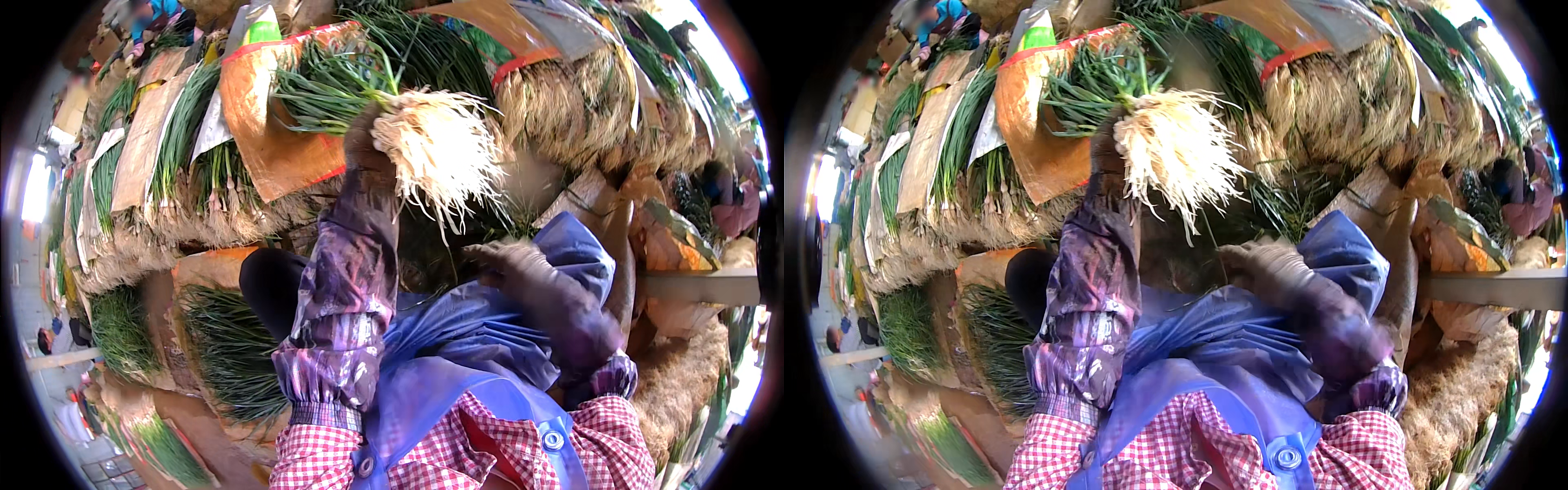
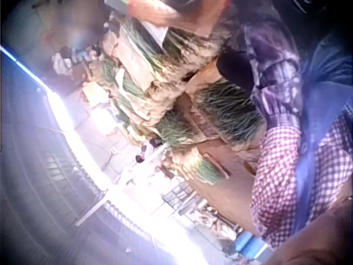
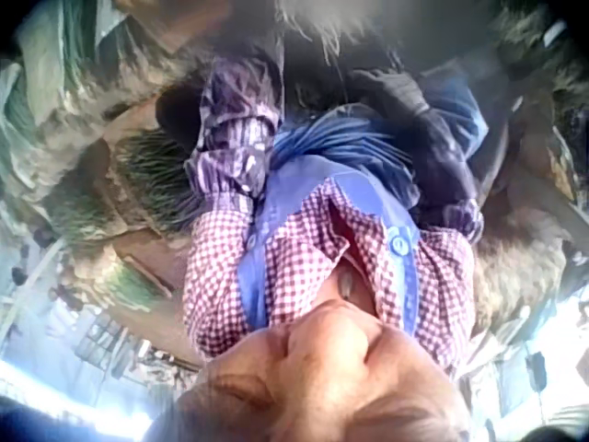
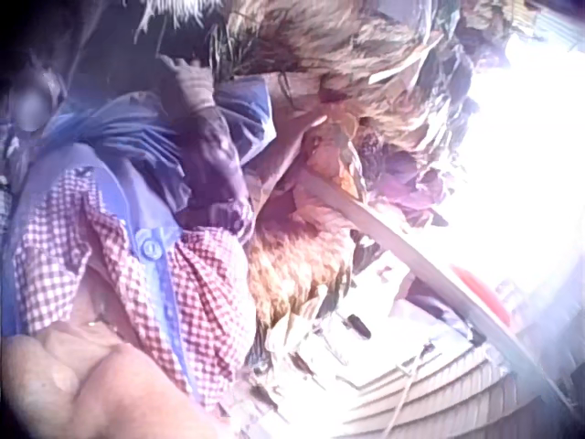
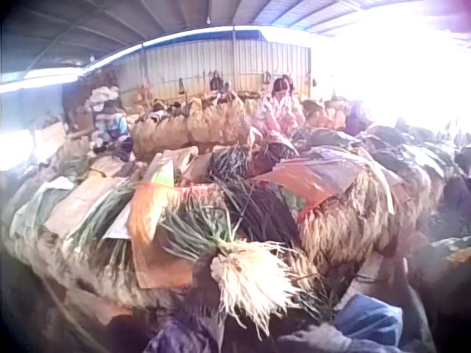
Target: The person cleans bunches of green produce by hand, pulling off outer layers and dirt from the stalks and roots before placing the cleaned bunch aside.
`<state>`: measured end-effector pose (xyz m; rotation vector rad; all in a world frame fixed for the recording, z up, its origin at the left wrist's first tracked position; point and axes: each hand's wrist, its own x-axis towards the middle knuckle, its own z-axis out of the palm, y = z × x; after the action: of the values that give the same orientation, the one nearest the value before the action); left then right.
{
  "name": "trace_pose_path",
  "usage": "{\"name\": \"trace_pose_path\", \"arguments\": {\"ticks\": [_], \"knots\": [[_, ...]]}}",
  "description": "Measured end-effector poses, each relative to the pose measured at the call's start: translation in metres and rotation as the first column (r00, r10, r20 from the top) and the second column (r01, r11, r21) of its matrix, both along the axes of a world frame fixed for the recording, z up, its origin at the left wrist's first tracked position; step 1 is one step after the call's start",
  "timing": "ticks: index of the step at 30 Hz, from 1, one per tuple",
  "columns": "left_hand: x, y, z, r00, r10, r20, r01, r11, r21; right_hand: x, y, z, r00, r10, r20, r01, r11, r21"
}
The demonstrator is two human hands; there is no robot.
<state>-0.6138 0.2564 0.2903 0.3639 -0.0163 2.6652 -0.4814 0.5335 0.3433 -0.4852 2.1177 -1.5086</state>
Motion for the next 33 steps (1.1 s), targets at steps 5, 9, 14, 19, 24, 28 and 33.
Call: {"name": "trace_pose_path", "arguments": {"ticks": [5,9,14,19,24,28,33], "knots": [[0.037,-0.014,0.024,0.944,0.212,0.252,-0.163,0.966,-0.202,-0.05,-0.053,0.023,0.91,-0.323,-0.258,0.193,0.883,-0.427],[0.036,-0.01,-0.039,0.96,0.194,0.201,-0.184,0.981,-0.07,-0.067,-0.128,0.028,0.791,-0.064,-0.608,-0.133,0.952,-0.274],[0.112,-0.009,0.016,0.985,0.154,0.078,-0.171,0.928,0.33,-0.005,-0.181,0.039,0.16,0.172,-0.972,-0.023,0.985,0.171],[0.149,-0.034,0.08,0.947,0.321,0.014,-0.297,0.861,0.413,0.029,-0.197,0.079,0.015,0.283,-0.959,-0.156,0.948,0.277],[0.225,-0.098,0.107,0.751,0.658,-0.056,-0.659,0.752,-0.002,0.051,-0.241,0.079,-0.067,0.359,-0.931,-0.491,0.8,0.344],[0.29,-0.157,0.084,0.775,0.623,0.102,-0.63,0.775,0.057,0.071,-0.3,0.071,-0.119,0.388,-0.914,-0.704,0.617,0.353],[0.365,-0.239,0.031,0.372,0.911,0.177,-0.807,0.412,-0.423,0.063,-0.368,0.063,0.0,0.432,-0.902,-0.673,0.667,0.319]]}}
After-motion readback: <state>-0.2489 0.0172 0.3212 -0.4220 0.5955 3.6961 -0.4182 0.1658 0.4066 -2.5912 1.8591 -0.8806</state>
